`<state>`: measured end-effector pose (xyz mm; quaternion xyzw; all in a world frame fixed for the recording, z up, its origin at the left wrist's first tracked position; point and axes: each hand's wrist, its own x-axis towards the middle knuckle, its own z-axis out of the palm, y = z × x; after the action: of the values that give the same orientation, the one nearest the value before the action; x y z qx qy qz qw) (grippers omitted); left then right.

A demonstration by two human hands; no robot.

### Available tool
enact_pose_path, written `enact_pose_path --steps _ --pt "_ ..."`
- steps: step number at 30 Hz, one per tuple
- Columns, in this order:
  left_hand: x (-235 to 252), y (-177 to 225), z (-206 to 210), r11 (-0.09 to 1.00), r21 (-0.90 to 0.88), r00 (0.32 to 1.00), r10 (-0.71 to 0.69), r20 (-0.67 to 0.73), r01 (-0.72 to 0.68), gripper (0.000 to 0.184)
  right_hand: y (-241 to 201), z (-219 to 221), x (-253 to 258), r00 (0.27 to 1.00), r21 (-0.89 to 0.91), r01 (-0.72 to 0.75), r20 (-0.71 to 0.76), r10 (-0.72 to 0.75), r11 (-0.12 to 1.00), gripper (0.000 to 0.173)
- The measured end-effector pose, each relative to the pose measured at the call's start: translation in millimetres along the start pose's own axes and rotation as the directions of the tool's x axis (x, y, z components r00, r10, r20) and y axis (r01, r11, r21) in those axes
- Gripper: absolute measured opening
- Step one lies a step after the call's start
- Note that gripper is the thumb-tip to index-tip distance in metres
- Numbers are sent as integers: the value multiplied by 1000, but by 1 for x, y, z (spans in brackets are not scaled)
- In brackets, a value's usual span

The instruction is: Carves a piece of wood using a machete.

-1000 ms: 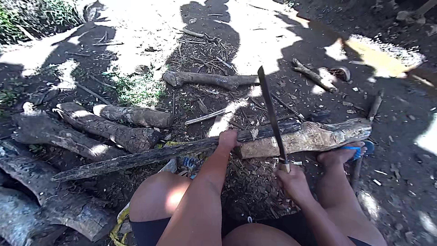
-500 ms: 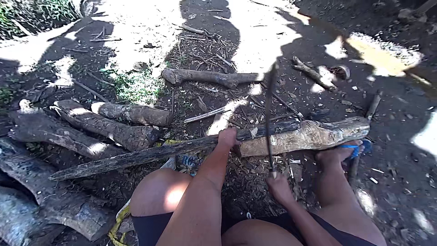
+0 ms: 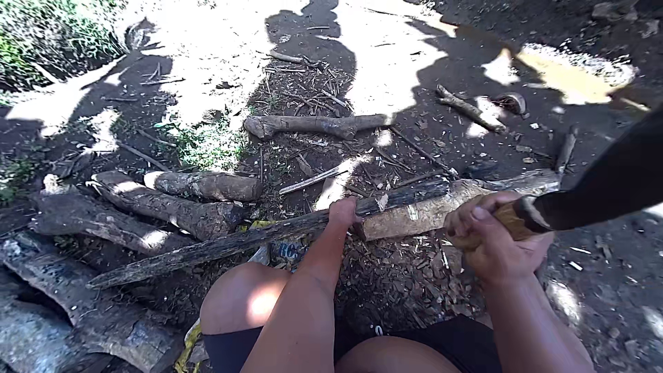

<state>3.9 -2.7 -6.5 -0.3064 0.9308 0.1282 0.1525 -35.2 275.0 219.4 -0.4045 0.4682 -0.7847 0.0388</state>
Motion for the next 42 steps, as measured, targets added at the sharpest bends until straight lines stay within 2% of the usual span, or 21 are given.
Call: enact_pose_path --steps 2,3,4,5,6,7,8,9,10,11,13,16,18,21,24,27,30,34,36,42 --pt "-1 1 -1 1000 7 1000 -4 2 4 79 -10 3 18 990 27 141 9 -141 990 3" --pt "-1 1 -1 1000 10 1000 -7 2 7 78 -5 2 15 990 9 142 13 -142 990 3" --pt "-1 0 0 1000 13 1000 -7 3 7 78 11 -2 1 997 -35 83 10 -83 996 4" --pt "0 -1 1 1000 14 1000 -5 7 5 77 35 -9 -26 999 -130 -53 -10 52 990 7" --pt "0 -3 2 1000 9 1000 -2 13 2 76 63 -19 -65 960 -275 -280 -53 277 920 12" --pt "-1 -4 2 1000 4 1000 1 17 -1 76 88 -31 -106 823 -434 -547 -120 555 716 16" --pt "-1 -4 2 1000 1 1000 6 18 -6 77 112 -45 -141 576 -506 -750 -184 797 425 20" --pt "-2 -3 3 1000 8 1000 14 18 -14 79 132 -57 -171 321 -504 -846 -219 922 175 22" --pt "-4 -1 2 1000 16 1000 16 15 -17 80 146 -65 -192 168 -480 -877 -243 955 32 23" --pt "-4 -2 -2 1000 22 1000 10 8 -10 80 154 -67 -203 109 -461 -887 -255 961 -22 24" --pt "-9 -7 -5 999 32 1000 -5 10 5 80 153 -64 -214 55 -376 -926 -219 974 -32 21" --pt "-5 -3 -2 999 43 1000 -2 7 1 82 142 -72 -204 53 -371 -928 -201 978 -26 21" --pt "-4 -2 -3 999 50 1000 -5 23 3 84 142 -79 -200 94 -458 -889 -219 971 -18 25" --pt "-3 -4 -7 999 44 998 2 67 -5 87 138 -81 -196 151 -644 -762 -286 946 -73 33" --pt "-2 -4 -11 1000 31 995 1 99 -4 87 138 -87 -195 170 -727 -678 -292 941 -103 41" --pt "-3 -3 -15 1000 27 990 3 144 -7 85 143 -96 -199 140 -684 -727 -240 961 -65 42" --pt "1 -2 -17 999 35 986 10 165 -16 84 137 -101 -195 91 -544 -839 -171 981 -17 39" --pt "3 -4 -17 998 55 985 7 173 -17 83 138 -105 -194 16 -374 -927 -98 995 -22 40" --pt "4 -5 -17 998 54 985 15 170 -25 81 138 -105 -190 13 -363 -932 -73 997 -15 41" --pt "13 -3 -28 995 80 956 28 292 -54 80 133 -107 -177 139 -730 -683 -148 979 -13 53"
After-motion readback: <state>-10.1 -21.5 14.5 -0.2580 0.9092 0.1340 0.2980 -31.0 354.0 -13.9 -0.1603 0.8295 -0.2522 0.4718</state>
